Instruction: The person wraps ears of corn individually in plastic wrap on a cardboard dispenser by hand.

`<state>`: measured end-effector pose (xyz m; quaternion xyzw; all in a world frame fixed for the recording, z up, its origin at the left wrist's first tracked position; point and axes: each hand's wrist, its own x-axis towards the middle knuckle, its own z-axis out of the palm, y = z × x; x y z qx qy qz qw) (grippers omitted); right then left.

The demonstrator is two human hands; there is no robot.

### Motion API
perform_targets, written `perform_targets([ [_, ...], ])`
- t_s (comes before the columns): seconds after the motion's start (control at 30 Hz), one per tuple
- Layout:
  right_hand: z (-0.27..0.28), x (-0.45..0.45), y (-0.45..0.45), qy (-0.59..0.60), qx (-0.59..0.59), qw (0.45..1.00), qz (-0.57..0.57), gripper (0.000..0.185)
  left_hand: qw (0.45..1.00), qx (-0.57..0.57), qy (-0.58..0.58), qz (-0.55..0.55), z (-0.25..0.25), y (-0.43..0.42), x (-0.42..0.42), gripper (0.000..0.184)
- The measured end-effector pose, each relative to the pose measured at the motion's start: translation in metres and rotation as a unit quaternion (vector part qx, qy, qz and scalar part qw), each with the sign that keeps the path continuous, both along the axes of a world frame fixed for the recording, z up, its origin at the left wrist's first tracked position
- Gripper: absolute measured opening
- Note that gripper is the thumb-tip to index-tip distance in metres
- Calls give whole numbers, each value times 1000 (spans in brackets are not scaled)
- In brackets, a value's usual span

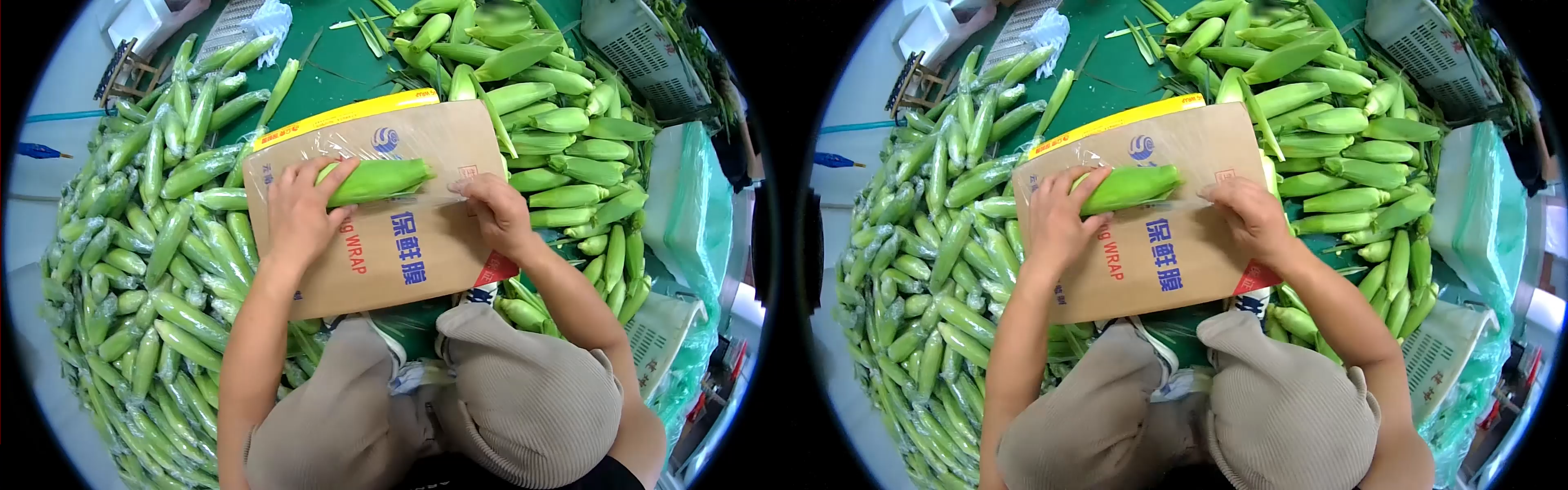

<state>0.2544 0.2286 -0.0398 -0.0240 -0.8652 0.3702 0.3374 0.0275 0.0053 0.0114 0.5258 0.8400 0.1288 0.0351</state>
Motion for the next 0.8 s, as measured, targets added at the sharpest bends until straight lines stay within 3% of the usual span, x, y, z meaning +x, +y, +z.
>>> perform_targets([
  [0.1,21,-14,-6,-64,-61,995,-39,43,1000,-9,-3,-8,0,3,9,71],
  [0.2,25,-58,-25,-198,15,980,-31,22,1000,-15,9,-24,-1,0,4,72],
  [0.27,5,-82,-43,-189,120,974,14,30,998,-46,-7,-44,7,4,1,78],
  [0.33,-11,-95,-53,-111,191,975,-28,47,998,-50,3,-38,-13,-4,-7,77],
  [0.4,-21,-95,-54,-45,284,955,-76,67,997,27,-1,-77,-33,-19,-15,79],
  [0.47,-7,-92,-46,-132,267,954,-22,67,973,205,-58,-92,-54,-47,-20,79],
  [0.5,6,-88,-44,-145,251,957,-4,65,962,249,26,-111,-70,-65,-26,98],
  [0.53,13,-85,-37,-155,233,960,17,64,970,238,36,-41,-96,-94,-27,87],
  [0.6,7,-87,-31,-153,213,965,11,64,975,57,212,13,-46,-87,13,79],
  [0.63,3,-88,-37,-152,194,969,17,64,953,-45,295,43,-24,-93,30,76],
  [0.67,1,-90,-36,-141,187,972,12,65,950,-6,312,14,-28,-95,22,62],
  [0.77,-2,-92,-42,-136,181,974,-7,65,992,-56,80,85,-51,-101,-18,48],
  [0.8,1,-94,-39,-152,190,970,-10,65,989,-39,85,115,-40,-93,-12,41],
])
